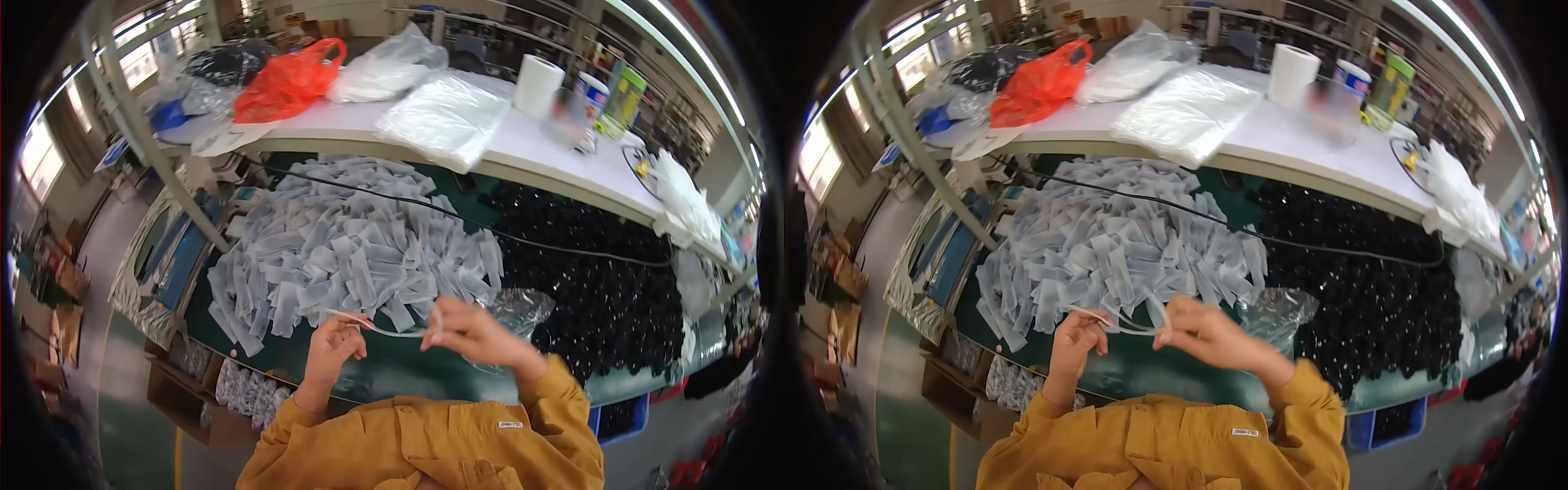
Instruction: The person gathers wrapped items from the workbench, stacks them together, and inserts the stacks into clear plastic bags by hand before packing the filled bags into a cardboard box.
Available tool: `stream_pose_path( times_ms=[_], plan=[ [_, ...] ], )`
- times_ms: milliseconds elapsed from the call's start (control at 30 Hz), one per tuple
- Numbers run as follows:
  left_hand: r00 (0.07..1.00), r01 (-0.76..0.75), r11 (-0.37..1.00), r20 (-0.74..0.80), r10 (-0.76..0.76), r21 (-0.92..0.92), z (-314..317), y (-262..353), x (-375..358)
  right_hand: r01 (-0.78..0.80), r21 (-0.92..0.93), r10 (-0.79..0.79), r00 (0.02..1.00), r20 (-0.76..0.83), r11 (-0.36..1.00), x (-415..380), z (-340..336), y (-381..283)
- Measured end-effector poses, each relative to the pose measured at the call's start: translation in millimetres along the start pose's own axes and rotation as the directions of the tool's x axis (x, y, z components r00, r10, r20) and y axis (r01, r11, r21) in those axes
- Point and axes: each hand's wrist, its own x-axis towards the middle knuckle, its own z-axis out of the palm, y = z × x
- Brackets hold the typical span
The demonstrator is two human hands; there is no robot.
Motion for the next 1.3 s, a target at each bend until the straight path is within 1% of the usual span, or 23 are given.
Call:
stream_pose_path(
  times_ms=[67, 133, 200, 267, 333, 400, 467, 533, 567, 600, 633, 733, 767, 800, 867, 933, 967, 1033, 1100, 1167, 1200, 1267, 1300],
  plan=[
    [0.998, -0.048, 0.999, -0.041, 0.048, 0.008, -8, -3, -5, 0.226, -0.107, -0.227, 0.974, 0.002, 0.968, 38, -34, -34],
    [0.998, 0.021, 0.997, -0.069, -0.016, 0.079, -10, -6, -16, 0.032, 0.073, -0.028, 0.998, -0.064, 0.997, 74, -58, -87],
    [0.991, 0.093, 0.986, -0.106, -0.079, 0.137, -13, -12, -30, 0.208, 0.059, -0.197, 0.967, -0.162, 0.976, 125, -82, -105],
    [0.979, 0.163, 0.970, -0.151, -0.137, 0.178, -17, -22, -45, 0.257, -0.010, -0.246, 0.916, -0.317, 0.966, 184, -105, -129],
    [0.965, 0.189, 0.965, -0.214, -0.149, 0.180, -23, -26, -60, 0.401, 0.148, -0.346, 0.890, -0.298, 0.904, 247, -135, -127],
    [0.944, 0.233, 0.956, -0.278, -0.178, 0.178, -32, -30, -75, 0.361, 0.104, -0.306, 0.887, -0.346, 0.927, 307, -172, -104],
    [0.923, 0.233, 0.956, -0.349, -0.161, 0.176, -43, -34, -88, 0.245, 0.098, -0.170, 0.862, -0.478, 0.965, 355, -185, -86],
    [0.894, 0.265, 0.947, -0.414, -0.171, 0.181, -55, -33, -101, 0.056, -0.097, -0.092, 0.901, -0.424, 0.994, 396, -208, -43],
    [0.883, 0.269, 0.944, -0.440, -0.162, 0.193, -59, -32, -106, -0.101, -0.186, 0.010, 0.898, -0.439, 0.977, 406, -204, -27],
    [0.875, 0.286, 0.936, -0.454, -0.168, 0.206, -65, -32, -110, -0.257, -0.266, 0.110, 0.878, -0.466, 0.929, 415, -200, -11],
    [0.866, 0.306, 0.927, -0.468, -0.175, 0.219, -71, -33, -115, -0.304, -0.279, 0.119, 0.841, -0.527, 0.911, 423, -195, 5],
    [0.856, 0.320, 0.925, -0.481, -0.188, 0.207, -86, -33, -123, -0.380, -0.565, 0.040, 0.853, -0.521, 0.733, 417, -173, -9],
    [0.855, 0.320, 0.928, -0.481, -0.194, 0.193, -91, -33, -125, -0.373, -0.704, -0.012, 0.879, -0.476, 0.604, 412, -164, -23],
    [0.862, 0.316, 0.928, -0.468, -0.193, 0.198, -95, -34, -127, -0.340, -0.809, -0.129, 0.885, -0.448, 0.480, 415, -164, -24],
    [0.877, 0.319, 0.925, -0.434, -0.205, 0.206, -105, -37, -127, -0.289, -0.940, -0.324, 0.885, -0.334, 0.181, 424, -173, -23],
    [0.887, 0.336, 0.912, -0.405, -0.222, 0.236, -114, -42, -123, -0.093, -0.973, -0.502, 0.844, -0.189, 0.209, 409, -188, -32],
    [0.901, 0.323, 0.907, -0.381, -0.207, 0.270, -115, -43, -121, -0.014, -0.965, -0.545, 0.823, -0.161, 0.263, 379, -174, -53],
    [0.911, 0.340, 0.906, -0.329, -0.250, 0.252, -114, -37, -111, 0.141, -0.887, -0.538, 0.832, -0.135, 0.440, 295, -110, -113],
    [0.911, 0.368, 0.884, -0.301, -0.282, 0.287, -114, -40, -102, 0.202, -0.765, -0.434, 0.894, -0.111, 0.611, 216, -50, -155],
    [0.917, 0.385, 0.868, -0.237, -0.322, 0.314, -112, -45, -95, 0.108, -0.631, -0.240, 0.963, -0.127, 0.768, 147, -22, -161],
    [0.926, 0.374, 0.865, -0.191, -0.326, 0.336, -114, -52, -92, 0.016, -0.637, -0.127, 0.983, -0.129, 0.771, 117, -22, -145],
    [0.924, 0.379, 0.855, -0.104, -0.367, 0.354, -109, -60, -86, -0.184, -0.373, 0.102, 0.968, -0.228, 0.910, 59, -25, -111],
    [0.922, 0.378, 0.851, -0.065, -0.381, 0.365, -105, -63, -84, -0.335, -0.238, 0.252, 0.914, -0.319, 0.912, 31, -31, -80]
  ],
)
